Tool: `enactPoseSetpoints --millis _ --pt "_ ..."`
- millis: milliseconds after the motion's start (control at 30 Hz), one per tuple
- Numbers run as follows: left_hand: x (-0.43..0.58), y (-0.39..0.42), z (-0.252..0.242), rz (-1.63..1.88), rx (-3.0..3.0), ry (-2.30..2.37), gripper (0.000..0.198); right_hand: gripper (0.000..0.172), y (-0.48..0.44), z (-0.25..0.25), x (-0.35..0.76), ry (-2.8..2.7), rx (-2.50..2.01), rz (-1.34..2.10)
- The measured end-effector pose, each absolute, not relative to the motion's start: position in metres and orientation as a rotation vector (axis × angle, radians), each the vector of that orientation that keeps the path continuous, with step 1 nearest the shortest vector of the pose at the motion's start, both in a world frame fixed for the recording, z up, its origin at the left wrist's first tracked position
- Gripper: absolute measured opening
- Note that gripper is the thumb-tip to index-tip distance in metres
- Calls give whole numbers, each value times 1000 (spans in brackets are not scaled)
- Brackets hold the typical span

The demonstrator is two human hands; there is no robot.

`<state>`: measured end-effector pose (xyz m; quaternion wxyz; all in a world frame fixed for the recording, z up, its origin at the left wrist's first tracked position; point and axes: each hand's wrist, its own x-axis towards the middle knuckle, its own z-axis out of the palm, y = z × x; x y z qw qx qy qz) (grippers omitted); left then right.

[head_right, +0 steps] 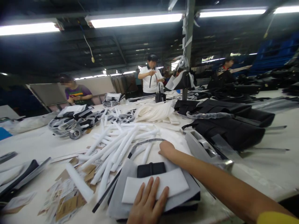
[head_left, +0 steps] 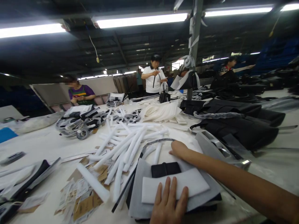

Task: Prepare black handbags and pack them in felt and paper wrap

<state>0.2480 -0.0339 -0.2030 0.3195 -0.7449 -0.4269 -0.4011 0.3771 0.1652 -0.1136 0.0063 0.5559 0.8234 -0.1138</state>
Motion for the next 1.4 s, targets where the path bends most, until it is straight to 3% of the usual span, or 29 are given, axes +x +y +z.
enactPoseSetpoints --millis 333,567,700,867,967,1100,1267,1400 --pt "260 -27 -218 -1248 -1826 -1127 26 31 185 -119 386 2399 1835 -665" --pt "259 -29 -217 -1200 -1871 -1144 26 30 173 -104 400 2466 1843 -1403" --pt "259 -29 -215 -1197 -1866 -1151 25 53 154 -84 413 2549 1726 -1855" --pt "255 -34 -210 -1154 -1942 -1174 30 90 116 -61 433 2676 1596 -2114" --pt "248 -39 -197 -1037 -2020 -1165 33 84 84 -60 452 2881 1621 -1816" --pt "239 -45 -175 -832 -2139 -1169 37 46 38 -79 476 3324 1395 -1016" --pt "238 -51 -165 -745 -2211 -1227 39 61 -2 -109 482 3616 885 -410" --pt "238 -54 -167 -726 -2252 -1271 40 53 -18 -125 483 3691 784 -170"
